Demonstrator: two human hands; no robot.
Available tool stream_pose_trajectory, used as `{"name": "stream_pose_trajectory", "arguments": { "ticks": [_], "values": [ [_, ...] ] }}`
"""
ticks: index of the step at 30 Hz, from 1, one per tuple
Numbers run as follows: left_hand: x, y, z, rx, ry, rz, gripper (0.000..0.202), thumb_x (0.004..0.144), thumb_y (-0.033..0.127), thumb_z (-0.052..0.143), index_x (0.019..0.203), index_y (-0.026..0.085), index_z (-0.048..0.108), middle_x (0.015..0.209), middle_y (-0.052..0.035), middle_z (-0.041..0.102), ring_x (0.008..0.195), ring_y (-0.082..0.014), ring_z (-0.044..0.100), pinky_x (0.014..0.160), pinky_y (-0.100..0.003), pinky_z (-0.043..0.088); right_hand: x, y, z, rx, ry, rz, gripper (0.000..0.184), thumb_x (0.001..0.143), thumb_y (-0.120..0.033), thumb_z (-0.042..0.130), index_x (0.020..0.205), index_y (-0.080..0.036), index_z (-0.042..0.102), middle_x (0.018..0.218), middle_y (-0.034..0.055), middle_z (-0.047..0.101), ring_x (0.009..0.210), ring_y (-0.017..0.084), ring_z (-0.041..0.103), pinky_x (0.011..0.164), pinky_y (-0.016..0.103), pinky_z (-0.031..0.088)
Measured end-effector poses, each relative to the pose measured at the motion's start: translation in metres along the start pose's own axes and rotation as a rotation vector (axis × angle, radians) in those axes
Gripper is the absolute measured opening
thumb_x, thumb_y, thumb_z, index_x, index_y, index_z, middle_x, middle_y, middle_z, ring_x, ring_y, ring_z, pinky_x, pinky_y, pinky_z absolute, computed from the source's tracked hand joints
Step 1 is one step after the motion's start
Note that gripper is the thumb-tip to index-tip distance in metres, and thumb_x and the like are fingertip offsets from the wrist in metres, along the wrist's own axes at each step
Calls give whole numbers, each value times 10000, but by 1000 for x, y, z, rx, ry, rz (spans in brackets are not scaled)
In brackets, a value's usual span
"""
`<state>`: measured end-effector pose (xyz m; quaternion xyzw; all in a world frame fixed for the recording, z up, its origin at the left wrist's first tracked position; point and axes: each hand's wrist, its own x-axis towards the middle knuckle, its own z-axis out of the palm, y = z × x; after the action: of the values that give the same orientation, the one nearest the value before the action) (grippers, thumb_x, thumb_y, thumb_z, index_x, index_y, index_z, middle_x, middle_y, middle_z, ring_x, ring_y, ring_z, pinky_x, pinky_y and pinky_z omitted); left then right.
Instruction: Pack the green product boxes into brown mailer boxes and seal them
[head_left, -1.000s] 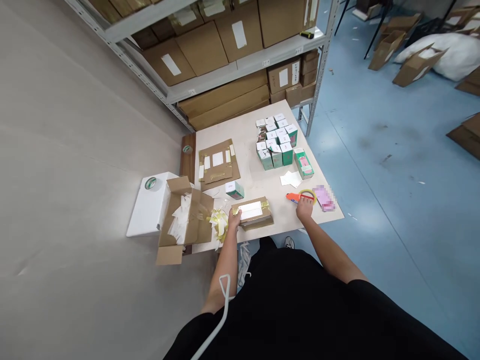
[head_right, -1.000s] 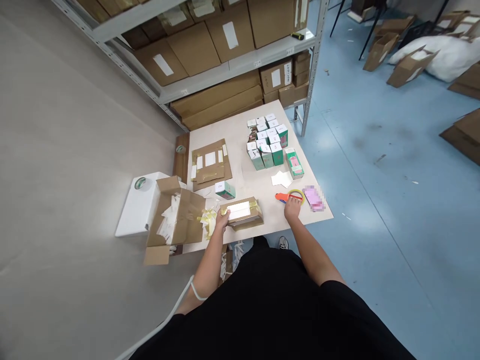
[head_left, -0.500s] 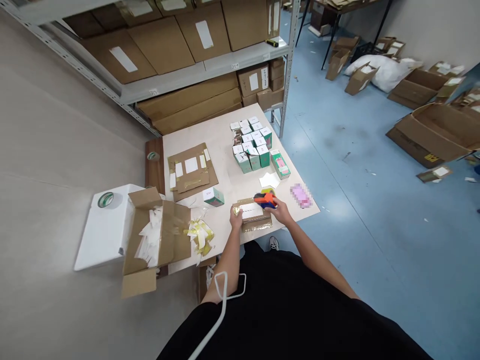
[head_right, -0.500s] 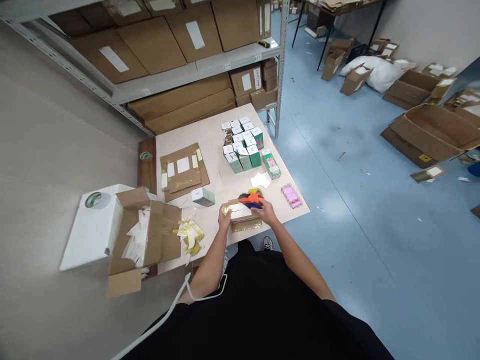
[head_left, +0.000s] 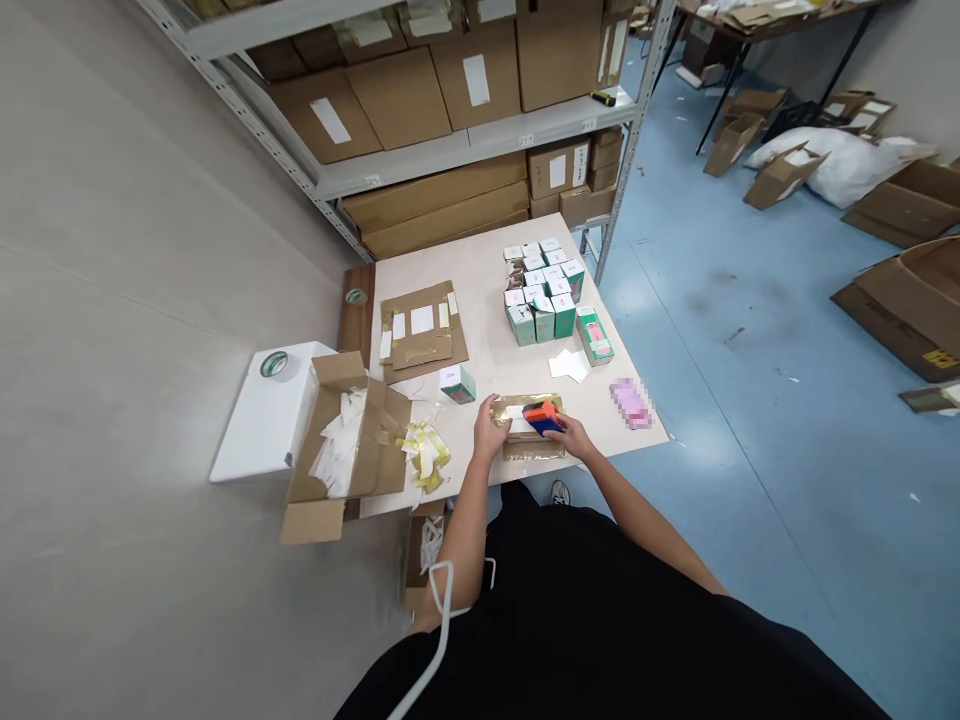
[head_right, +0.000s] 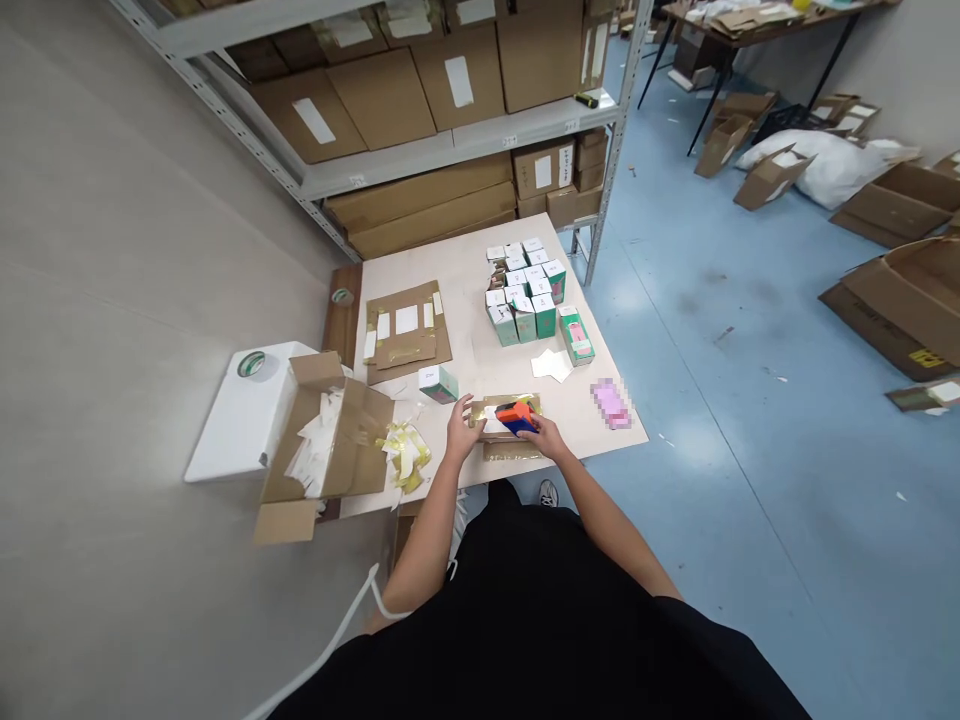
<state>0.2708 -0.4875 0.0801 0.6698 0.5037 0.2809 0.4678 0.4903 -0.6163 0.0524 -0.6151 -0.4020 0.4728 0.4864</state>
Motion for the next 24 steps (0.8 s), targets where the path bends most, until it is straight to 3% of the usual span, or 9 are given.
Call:
{"name": "stream_pose_trajectory", "arguments": {
  "ticks": [5, 10, 16, 20, 24],
  "values": [
    [0, 25, 1, 55, -153, 121, 476, 772, 218, 852, 1227, 244, 715, 1570, -104, 523, 1495, -340, 439, 1245, -515, 379, -2, -5, 2, -46, 12, 10, 531, 790, -538, 785, 1201, -205, 740, 1093, 66, 791, 1015, 294, 723, 925, 422, 580],
    [2, 37, 0, 96, -185, 213, 134, 889, 320, 766, 1003, 250, 782, 1558, -79, 555, 1407, -325, 533, 1244, -501, 380, -2, -5, 0, 20, -10, -17, 574, 762, -542, 798, 1222, -205, 738, 1133, 65, 788, 1052, 293, 721, 970, 433, 569],
    [12, 51, -21, 120, -140, 149, 151, 864, 388, 807, 924, 249, 813, 1363, -106, 697, 1308, -341, 599, 1189, -527, 437, 0, -4, -1, -16, -37, -15, 513, 767, -504, 792, 1188, -212, 765, 1013, 39, 786, 967, 289, 722, 912, 436, 576],
    [25, 65, -39, 174, -200, 151, 155, 845, 397, 826, 874, 245, 819, 1061, -99, 775, 1135, -318, 680, 1109, -482, 496, 8, -11, -7, -100, -99, -10, 495, 760, -420, 807, 1210, -218, 774, 1075, 64, 783, 1001, 313, 711, 939, 448, 550],
    [37, 67, -53, 152, -163, 69, 188, 825, 389, 834, 866, 206, 823, 926, -100, 786, 952, -298, 719, 960, -438, 560, 20, -22, -18, -141, -161, -19, 522, 776, -368, 794, 1278, -227, 752, 1113, 54, 787, 1029, 310, 706, 950, 436, 546]
  ]
}}
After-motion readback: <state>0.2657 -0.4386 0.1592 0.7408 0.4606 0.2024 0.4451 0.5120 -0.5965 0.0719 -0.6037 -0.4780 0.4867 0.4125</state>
